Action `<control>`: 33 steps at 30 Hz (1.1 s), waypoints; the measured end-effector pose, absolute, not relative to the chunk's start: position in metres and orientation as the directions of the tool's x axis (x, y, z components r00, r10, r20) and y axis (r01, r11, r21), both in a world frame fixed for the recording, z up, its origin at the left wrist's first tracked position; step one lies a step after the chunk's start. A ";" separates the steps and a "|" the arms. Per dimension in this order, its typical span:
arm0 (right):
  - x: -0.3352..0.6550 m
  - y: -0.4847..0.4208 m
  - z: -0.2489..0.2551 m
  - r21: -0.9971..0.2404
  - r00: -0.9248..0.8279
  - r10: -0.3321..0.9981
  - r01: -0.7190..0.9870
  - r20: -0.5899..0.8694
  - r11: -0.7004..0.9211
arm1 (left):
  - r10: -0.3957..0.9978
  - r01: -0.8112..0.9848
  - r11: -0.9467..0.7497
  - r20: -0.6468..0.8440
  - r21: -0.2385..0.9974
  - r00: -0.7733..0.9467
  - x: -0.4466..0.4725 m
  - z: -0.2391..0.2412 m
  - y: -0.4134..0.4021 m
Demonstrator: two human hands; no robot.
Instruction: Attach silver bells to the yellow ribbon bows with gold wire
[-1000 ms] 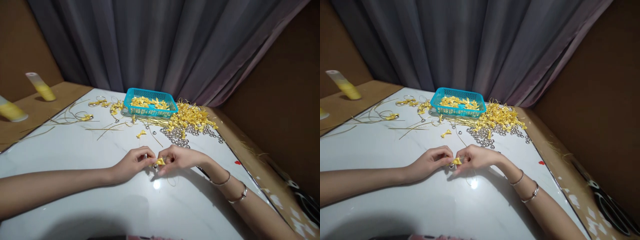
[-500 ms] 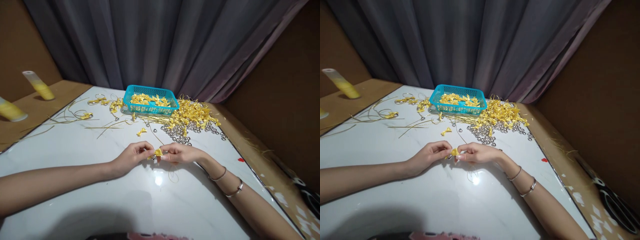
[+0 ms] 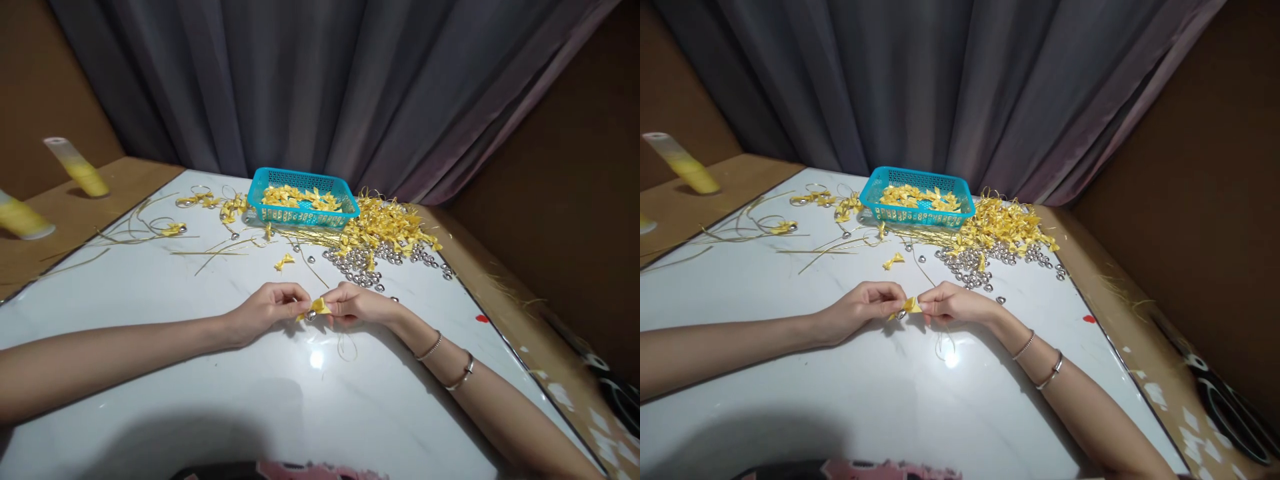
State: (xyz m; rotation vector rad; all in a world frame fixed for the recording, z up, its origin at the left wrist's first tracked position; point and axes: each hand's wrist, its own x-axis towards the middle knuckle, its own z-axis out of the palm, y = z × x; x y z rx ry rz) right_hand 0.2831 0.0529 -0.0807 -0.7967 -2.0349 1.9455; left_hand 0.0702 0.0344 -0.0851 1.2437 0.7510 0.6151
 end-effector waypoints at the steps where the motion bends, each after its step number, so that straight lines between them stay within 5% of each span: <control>1: 0.282 0.053 -0.080 -0.970 -0.828 0.526 0.244 -0.196 0.022 | 0.765 -0.015 0.216 -0.160 0.976 0.623 0.070 -0.086 0.034; 5: 0.283 0.054 -0.078 -0.949 -0.822 0.546 0.284 -0.165 0.141 | 0.762 -0.018 0.206 -0.149 0.978 0.630 0.070 -0.086 0.033; 11: 0.290 0.053 -0.071 -0.946 -0.855 0.471 0.303 -0.216 0.116 | 0.802 0.056 0.076 -0.094 0.996 0.589 0.072 -0.082 0.030; 17: 0.278 0.041 -0.061 -0.946 -0.757 0.617 0.318 -0.212 0.065 | 0.838 0.132 -0.112 0.022 0.985 0.545 0.072 -0.082 0.026; 33: 0.269 0.033 -0.064 -0.922 -0.710 0.677 0.368 -0.196 0.119 | 0.820 0.204 -0.162 0.017 0.965 0.571 0.071 -0.086 0.026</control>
